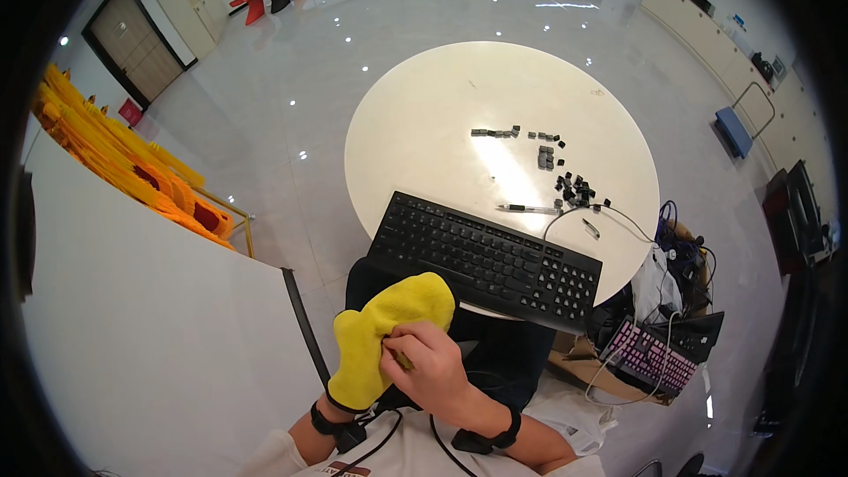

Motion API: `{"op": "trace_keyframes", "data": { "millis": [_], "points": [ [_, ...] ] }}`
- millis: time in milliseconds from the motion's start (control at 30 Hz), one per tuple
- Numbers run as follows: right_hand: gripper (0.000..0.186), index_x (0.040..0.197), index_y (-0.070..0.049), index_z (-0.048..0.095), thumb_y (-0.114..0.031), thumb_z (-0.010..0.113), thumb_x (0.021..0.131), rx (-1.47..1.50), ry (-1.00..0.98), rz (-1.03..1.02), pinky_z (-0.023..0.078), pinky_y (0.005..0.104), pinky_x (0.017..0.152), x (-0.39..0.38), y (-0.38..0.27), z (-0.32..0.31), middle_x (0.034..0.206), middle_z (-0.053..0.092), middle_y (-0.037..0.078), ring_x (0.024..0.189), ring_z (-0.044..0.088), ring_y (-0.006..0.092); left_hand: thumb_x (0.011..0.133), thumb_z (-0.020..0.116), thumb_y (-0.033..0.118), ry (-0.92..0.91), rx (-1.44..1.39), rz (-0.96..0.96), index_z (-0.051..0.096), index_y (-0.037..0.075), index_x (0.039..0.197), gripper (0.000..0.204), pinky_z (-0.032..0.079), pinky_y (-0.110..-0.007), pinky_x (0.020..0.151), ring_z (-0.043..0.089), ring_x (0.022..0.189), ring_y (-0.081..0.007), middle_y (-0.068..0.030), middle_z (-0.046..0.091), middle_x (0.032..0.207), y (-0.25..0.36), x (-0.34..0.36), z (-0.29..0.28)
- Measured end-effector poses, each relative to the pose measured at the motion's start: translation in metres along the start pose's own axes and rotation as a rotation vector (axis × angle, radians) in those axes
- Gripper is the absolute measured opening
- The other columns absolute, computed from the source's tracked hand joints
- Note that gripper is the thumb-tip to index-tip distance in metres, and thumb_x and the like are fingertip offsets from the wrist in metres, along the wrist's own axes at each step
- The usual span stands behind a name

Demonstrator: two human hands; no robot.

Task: Replace or clean keycaps on a computer keyboard.

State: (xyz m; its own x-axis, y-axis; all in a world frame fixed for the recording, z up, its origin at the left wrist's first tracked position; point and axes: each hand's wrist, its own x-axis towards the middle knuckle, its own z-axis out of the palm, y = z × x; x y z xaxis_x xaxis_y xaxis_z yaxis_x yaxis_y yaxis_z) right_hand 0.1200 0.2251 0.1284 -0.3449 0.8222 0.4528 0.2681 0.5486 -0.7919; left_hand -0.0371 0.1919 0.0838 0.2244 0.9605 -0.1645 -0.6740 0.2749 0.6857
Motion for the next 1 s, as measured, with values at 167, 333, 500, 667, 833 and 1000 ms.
{"op": "trace_keyframes", "data": {
  "millis": [167, 333, 500, 667, 833, 1000],
  "points": [
    [0.022, 0.102, 0.001, 0.079, 0.001, 0.092, 0.083, -0.044, 0.024, -0.047, 0.063, 0.0390, 0.082, 0.005, 0.001, 0.003, 0.106, 0.077, 0.013, 0.094, 0.077, 0.0327, 0.119, 0.051, 0.066, 0.004, -0.005, 0.036, 0.042, 0.011, 0.174, 0.079, 0.046, -0.043, 0.131, 0.057, 0.153, -0.0275, -0.0109, 0.055, 0.168, -0.003, 0.001, -0.005],
    [0.022, 0.099, -0.002, 0.080, 0.001, 0.093, 0.081, 0.043, -0.082, -0.087, 0.064, 0.0356, 0.078, 0.000, 0.004, 0.002, 0.105, 0.079, 0.010, 0.091, 0.077, 0.0265, 0.120, 0.050, 0.063, 0.003, 0.091, 0.050, 0.045, 0.010, 0.173, 0.075, 0.046, -0.045, 0.131, 0.058, 0.152, -0.0301, -0.0129, 0.057, 0.167, -0.006, -0.002, -0.012],
    [0.021, 0.098, -0.004, 0.081, 0.000, 0.093, 0.081, 0.122, -0.178, -0.128, 0.064, 0.0358, 0.076, -0.009, 0.002, 0.004, 0.104, 0.079, 0.009, 0.088, 0.077, 0.0263, 0.120, 0.047, 0.065, -0.022, 0.023, -0.017, 0.048, 0.009, 0.172, 0.075, 0.045, -0.045, 0.131, 0.058, 0.152, -0.0301, -0.0126, 0.057, 0.167, 0.003, -0.010, -0.010],
    [0.023, 0.098, -0.004, 0.081, 0.001, 0.094, 0.079, 0.096, -0.172, -0.119, 0.063, 0.0367, 0.077, -0.004, 0.001, 0.003, 0.105, 0.079, 0.009, 0.088, 0.076, 0.0268, 0.121, 0.043, 0.066, -0.019, -0.029, -0.013, 0.050, 0.008, 0.171, 0.076, 0.044, -0.045, 0.131, 0.058, 0.152, -0.0301, -0.0123, 0.058, 0.168, 0.001, -0.011, -0.012],
    [0.028, 0.098, -0.004, 0.081, 0.003, 0.094, 0.075, -0.112, 0.004, -0.131, 0.062, 0.0379, 0.080, 0.007, 0.000, 0.004, 0.105, 0.079, 0.008, 0.092, 0.074, 0.0281, 0.122, 0.043, 0.065, -0.046, 0.061, 0.095, 0.050, 0.008, 0.170, 0.075, 0.043, -0.045, 0.132, 0.058, 0.152, -0.0301, -0.0123, 0.058, 0.168, -0.009, 0.001, -0.021],
    [0.028, 0.098, -0.004, 0.080, 0.003, 0.095, 0.074, -0.043, -0.072, -0.168, 0.063, 0.0379, 0.079, 0.006, 0.005, 0.003, 0.105, 0.079, 0.007, 0.091, 0.074, 0.0279, 0.122, 0.042, 0.064, 0.004, 0.104, 0.057, 0.048, 0.008, 0.171, 0.075, 0.042, -0.045, 0.133, 0.058, 0.152, -0.0304, -0.0124, 0.058, 0.168, -0.015, -0.004, -0.027]
  ]
}}
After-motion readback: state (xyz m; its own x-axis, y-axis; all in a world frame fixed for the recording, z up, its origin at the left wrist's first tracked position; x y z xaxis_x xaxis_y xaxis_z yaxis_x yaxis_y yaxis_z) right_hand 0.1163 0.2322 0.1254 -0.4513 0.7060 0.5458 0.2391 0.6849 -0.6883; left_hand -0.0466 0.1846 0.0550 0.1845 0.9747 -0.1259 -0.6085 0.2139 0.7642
